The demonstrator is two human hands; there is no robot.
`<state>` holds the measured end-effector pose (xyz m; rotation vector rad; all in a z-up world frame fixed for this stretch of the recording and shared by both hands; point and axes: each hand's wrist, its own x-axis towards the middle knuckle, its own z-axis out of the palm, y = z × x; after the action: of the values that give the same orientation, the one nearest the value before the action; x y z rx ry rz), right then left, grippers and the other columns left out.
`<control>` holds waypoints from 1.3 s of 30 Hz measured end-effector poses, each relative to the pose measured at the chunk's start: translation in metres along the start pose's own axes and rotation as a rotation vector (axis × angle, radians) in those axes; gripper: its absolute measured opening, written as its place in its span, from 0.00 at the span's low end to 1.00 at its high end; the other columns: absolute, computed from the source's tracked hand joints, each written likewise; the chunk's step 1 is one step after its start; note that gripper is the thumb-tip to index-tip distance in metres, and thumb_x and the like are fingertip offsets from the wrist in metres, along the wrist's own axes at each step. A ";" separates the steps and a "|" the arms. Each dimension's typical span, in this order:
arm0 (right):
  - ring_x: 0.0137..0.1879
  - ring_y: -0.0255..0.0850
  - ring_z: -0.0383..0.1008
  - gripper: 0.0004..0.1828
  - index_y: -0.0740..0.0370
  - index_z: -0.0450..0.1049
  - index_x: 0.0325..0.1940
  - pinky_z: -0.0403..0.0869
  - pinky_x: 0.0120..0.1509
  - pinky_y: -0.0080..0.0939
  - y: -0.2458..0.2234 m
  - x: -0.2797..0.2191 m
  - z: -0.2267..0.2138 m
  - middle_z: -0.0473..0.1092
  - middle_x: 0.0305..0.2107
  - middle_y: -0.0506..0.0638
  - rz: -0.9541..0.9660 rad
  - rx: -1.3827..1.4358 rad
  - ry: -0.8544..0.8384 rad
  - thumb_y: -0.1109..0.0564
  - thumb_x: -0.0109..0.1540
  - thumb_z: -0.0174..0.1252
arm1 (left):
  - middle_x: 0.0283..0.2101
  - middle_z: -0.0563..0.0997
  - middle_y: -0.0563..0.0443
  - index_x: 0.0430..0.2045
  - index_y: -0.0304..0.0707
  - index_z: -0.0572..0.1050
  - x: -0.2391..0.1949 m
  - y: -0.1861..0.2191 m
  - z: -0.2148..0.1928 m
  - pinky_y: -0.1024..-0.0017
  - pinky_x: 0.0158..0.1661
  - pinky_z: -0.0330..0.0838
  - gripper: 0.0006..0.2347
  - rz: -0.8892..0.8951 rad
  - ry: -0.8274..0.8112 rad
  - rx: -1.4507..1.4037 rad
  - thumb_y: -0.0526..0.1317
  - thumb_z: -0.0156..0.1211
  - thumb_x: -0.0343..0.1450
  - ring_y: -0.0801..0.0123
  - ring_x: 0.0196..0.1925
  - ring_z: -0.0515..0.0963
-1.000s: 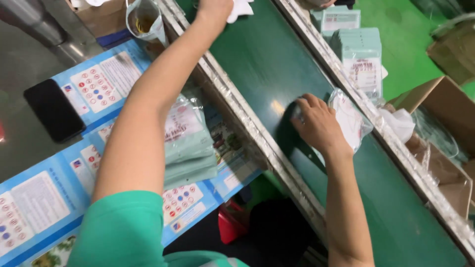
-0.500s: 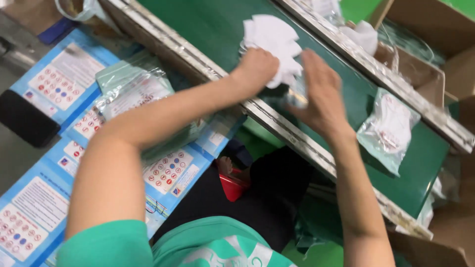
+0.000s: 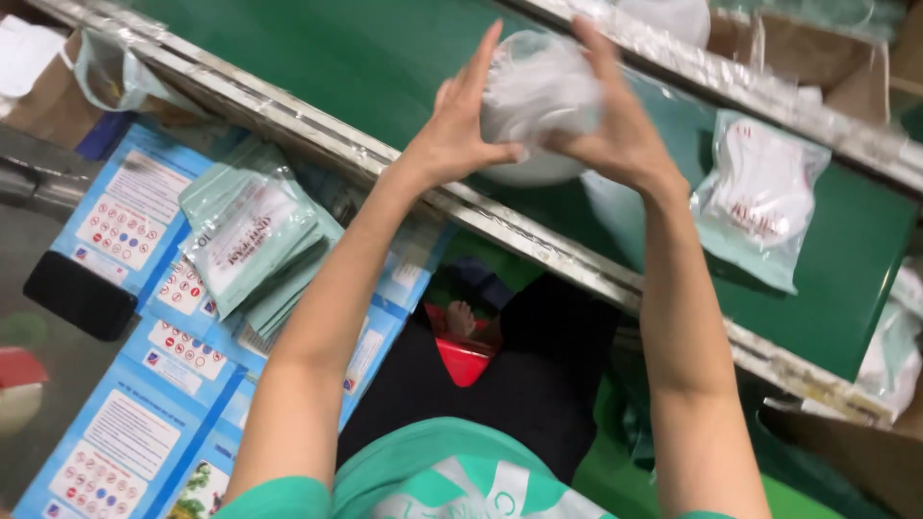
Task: Packaging stacks of face masks into individual plastic bags and arranging them on a conveyor belt.
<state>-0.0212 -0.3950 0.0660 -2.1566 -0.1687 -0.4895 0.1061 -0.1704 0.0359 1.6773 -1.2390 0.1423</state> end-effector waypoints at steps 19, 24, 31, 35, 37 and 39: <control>0.64 0.57 0.74 0.67 0.66 0.35 0.81 0.71 0.70 0.55 -0.001 0.013 0.041 0.71 0.57 0.63 -0.133 -0.180 0.014 0.52 0.54 0.77 | 0.72 0.66 0.35 0.75 0.53 0.29 -0.024 -0.013 0.033 0.55 0.73 0.66 0.57 -0.214 0.084 -0.230 0.36 0.82 0.65 0.49 0.73 0.71; 0.72 0.52 0.70 0.63 0.67 0.35 0.83 0.72 0.82 0.48 0.014 0.012 0.050 0.57 0.74 0.62 -0.092 0.124 0.057 0.58 0.64 0.80 | 0.69 0.72 0.40 0.75 0.54 0.28 -0.026 -0.036 0.043 0.56 0.71 0.65 0.59 -0.277 0.163 -0.319 0.43 0.81 0.62 0.49 0.72 0.74; 0.73 0.46 0.66 0.51 0.62 0.43 0.79 0.65 0.81 0.44 0.053 0.004 0.057 0.56 0.72 0.57 -0.073 0.072 -0.082 0.59 0.64 0.73 | 0.68 0.71 0.38 0.73 0.42 0.51 -0.028 -0.042 0.048 0.45 0.68 0.57 0.51 -0.205 0.167 0.005 0.50 0.84 0.59 0.47 0.69 0.70; 0.79 0.45 0.59 0.31 0.65 0.49 0.82 0.59 0.84 0.45 0.053 -0.003 0.056 0.56 0.75 0.56 -0.024 0.297 -0.073 0.51 0.78 0.46 | 0.60 0.78 0.49 0.63 0.44 0.68 -0.043 -0.074 0.082 0.62 0.70 0.70 0.27 -0.432 0.078 0.103 0.46 0.73 0.71 0.59 0.65 0.77; 0.76 0.46 0.61 0.28 0.67 0.51 0.78 0.61 0.82 0.46 0.019 0.003 0.066 0.60 0.70 0.58 -0.097 0.254 -0.142 0.51 0.78 0.44 | 0.60 0.77 0.46 0.61 0.38 0.69 -0.067 -0.048 0.063 0.60 0.68 0.68 0.27 -0.387 0.195 0.210 0.44 0.73 0.69 0.57 0.65 0.75; 0.73 0.47 0.63 0.26 0.69 0.54 0.75 0.63 0.79 0.48 0.003 0.004 0.069 0.64 0.65 0.59 -0.168 0.198 -0.178 0.50 0.78 0.41 | 0.60 0.76 0.43 0.59 0.33 0.69 -0.086 0.000 0.028 0.57 0.66 0.65 0.27 -0.318 0.287 0.309 0.42 0.74 0.67 0.56 0.64 0.73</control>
<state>0.0028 -0.3420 0.0292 -1.9991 -0.4813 -0.3585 0.0536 -0.1357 -0.0291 2.0157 -0.7528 0.3807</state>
